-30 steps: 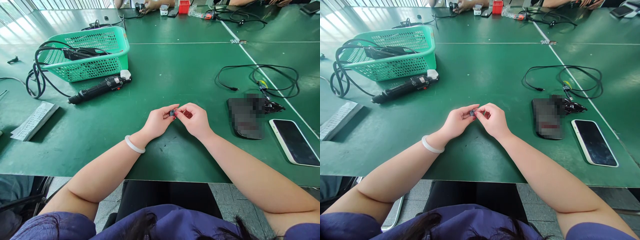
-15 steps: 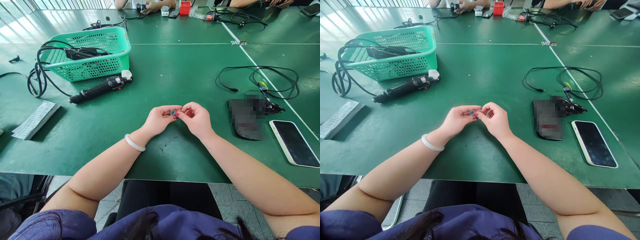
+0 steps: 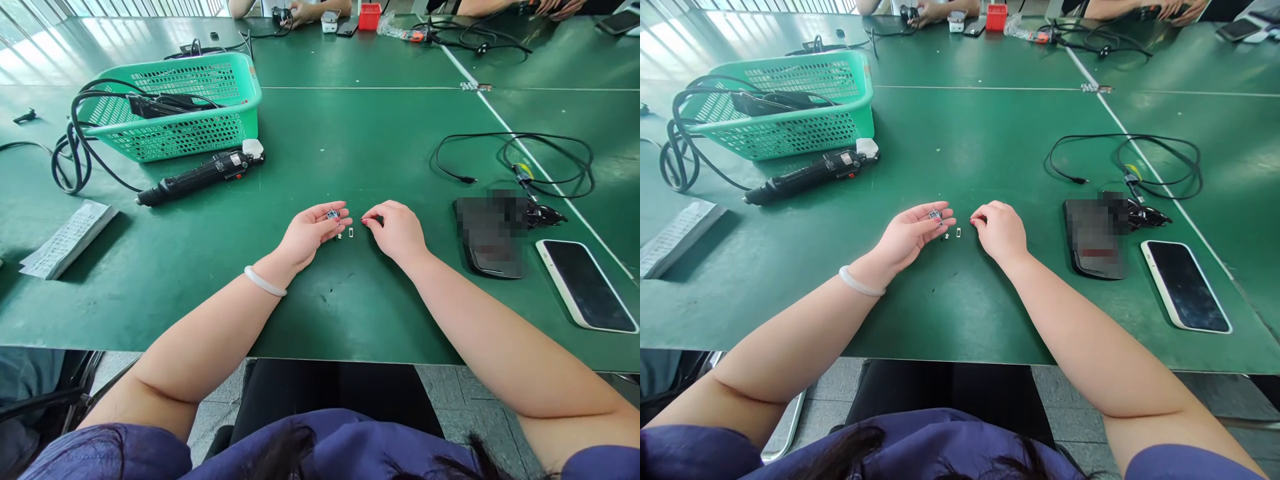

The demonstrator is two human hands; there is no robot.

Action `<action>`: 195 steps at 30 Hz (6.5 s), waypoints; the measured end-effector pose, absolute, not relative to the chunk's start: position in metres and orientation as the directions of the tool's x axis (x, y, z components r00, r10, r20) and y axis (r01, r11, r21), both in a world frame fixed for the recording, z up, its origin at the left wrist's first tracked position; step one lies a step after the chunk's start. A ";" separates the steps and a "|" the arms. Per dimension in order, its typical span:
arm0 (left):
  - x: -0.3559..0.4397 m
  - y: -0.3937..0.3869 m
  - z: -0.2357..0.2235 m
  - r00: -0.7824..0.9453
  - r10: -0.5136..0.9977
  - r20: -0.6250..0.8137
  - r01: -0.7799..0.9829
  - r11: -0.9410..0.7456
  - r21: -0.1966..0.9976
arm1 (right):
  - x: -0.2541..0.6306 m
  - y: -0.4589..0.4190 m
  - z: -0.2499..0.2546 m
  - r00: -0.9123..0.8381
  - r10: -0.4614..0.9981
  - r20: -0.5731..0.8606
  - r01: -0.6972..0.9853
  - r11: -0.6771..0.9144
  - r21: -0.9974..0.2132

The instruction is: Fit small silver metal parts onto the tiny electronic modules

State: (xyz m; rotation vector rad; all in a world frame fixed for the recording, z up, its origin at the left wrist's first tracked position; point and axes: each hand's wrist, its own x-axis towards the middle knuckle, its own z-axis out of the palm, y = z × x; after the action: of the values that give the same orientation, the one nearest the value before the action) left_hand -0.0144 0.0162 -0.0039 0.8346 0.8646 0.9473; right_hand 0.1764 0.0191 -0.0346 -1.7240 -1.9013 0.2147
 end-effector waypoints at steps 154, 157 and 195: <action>-0.013 0.018 -0.012 0.279 0.959 -0.043 -0.161 0.090 0.983 | 0.153 -0.006 -0.018 -0.161 0.817 0.553 0.794 0.440 -0.419; -0.014 0.019 -0.013 0.326 0.945 -0.035 -0.193 0.103 0.976 | 0.152 -0.007 -0.017 -0.104 0.829 0.550 0.752 0.427 -0.502; -0.011 0.020 -0.013 0.276 0.959 -0.062 -0.037 0.075 0.997 | 0.179 0.016 -0.031 -0.053 0.960 0.273 0.818 0.199 -0.539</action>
State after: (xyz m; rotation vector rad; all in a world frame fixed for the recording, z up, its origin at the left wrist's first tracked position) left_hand -0.0109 0.0201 -0.0133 1.2438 1.0014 0.9763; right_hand 0.1794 0.0159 -0.0310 -1.6532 -1.9041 0.3200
